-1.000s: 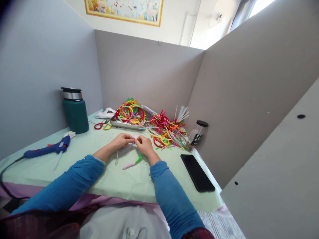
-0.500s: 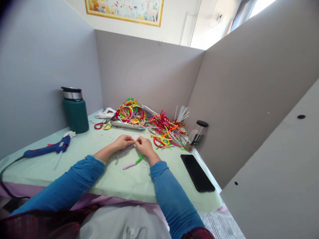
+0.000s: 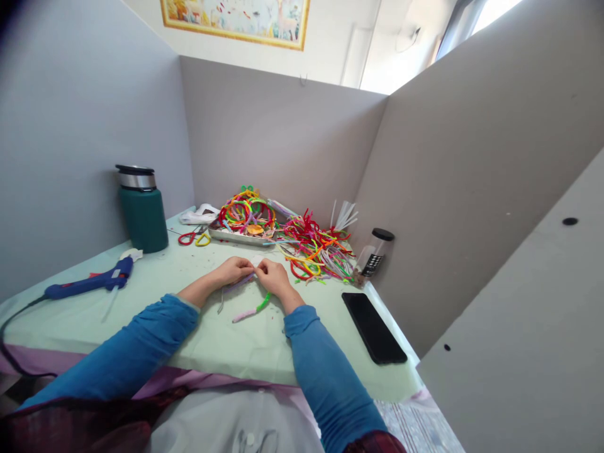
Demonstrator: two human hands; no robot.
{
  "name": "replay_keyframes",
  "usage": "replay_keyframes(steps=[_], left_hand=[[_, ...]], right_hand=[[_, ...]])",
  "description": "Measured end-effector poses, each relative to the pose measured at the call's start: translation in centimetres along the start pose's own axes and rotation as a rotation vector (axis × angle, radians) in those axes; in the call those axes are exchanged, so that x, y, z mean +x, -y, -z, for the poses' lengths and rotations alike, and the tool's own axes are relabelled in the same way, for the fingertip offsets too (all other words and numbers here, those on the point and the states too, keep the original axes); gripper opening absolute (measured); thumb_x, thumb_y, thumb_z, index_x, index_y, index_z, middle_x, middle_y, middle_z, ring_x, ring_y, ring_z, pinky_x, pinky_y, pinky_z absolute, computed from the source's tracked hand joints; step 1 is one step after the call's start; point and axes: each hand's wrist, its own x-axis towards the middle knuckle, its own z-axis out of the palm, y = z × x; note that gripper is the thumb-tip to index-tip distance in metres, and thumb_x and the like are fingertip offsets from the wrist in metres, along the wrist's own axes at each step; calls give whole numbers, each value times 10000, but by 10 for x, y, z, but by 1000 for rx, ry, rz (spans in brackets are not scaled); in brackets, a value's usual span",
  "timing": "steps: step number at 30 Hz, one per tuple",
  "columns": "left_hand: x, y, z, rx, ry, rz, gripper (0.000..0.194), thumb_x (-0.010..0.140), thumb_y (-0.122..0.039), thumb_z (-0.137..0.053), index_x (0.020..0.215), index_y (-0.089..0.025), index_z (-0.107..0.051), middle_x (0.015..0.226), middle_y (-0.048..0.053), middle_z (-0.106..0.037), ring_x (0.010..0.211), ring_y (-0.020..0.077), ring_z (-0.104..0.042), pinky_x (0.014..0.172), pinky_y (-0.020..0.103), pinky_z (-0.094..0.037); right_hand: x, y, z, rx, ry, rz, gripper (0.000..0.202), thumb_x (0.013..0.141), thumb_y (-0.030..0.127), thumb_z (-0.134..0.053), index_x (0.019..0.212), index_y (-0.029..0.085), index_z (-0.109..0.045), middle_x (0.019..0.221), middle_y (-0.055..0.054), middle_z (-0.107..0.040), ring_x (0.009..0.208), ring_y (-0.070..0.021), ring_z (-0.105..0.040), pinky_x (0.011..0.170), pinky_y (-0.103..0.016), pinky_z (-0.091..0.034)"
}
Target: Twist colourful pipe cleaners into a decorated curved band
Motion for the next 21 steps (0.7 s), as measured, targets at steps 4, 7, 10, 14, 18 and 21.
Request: replay_keyframes(steps=[4, 7, 10, 14, 18, 21], left_hand=[[3, 2, -1, 51, -5, -19, 254, 691, -359, -514, 671, -137, -637, 534, -7, -560, 512, 113, -443, 498, 221, -312], [4, 3, -1, 77, 14, -10, 250, 713, -326, -471, 691, -137, -633, 611, 11, -613, 563, 125, -480, 534, 226, -334], [5, 4, 0, 129, 17, -40, 247, 722, -313, -458, 673, -138, -625, 620, 18, -619, 593, 135, -495, 567, 234, -341], [6, 7, 0, 174, 16, -105, 253, 728, -330, -460, 661, -140, -614, 613, 16, -595, 599, 137, -486, 571, 237, -337], [7, 10, -1, 198, 24, -125, 246, 728, -332, -470, 705, -136, -617, 632, 16, -587, 606, 135, -484, 557, 231, -338], [7, 12, -1, 205, 39, -124, 221, 720, -286, -469, 759, -134, -625, 669, 19, -605, 618, 137, -501, 562, 230, -352]], right_hand=[[0, 0, 0, 9, 3, -15, 150, 765, 295, -498, 722, 180, -585, 660, 6, -599, 606, -108, -498, 569, -209, -347], [1, 1, 0, 16, 8, -24, 140, 764, 288, -500, 750, 183, -591, 675, 9, -603, 612, -105, -503, 572, -207, -347], [1, 2, 0, 23, 18, -21, 128, 761, 274, -500, 765, 186, -593, 687, 11, -609, 615, -104, -506, 573, -206, -349], [0, 2, 1, 24, 20, -12, 120, 755, 262, -499, 752, 186, -591, 686, 11, -609, 615, -104, -506, 572, -206, -350], [0, 0, 0, 30, 19, -19, 129, 757, 273, -499, 755, 183, -592, 687, 10, -609, 620, -106, -507, 579, -208, -354], [0, -1, -1, 30, 14, -26, 131, 755, 278, -501, 750, 182, -590, 679, 10, -606, 614, -107, -505, 575, -209, -353]])
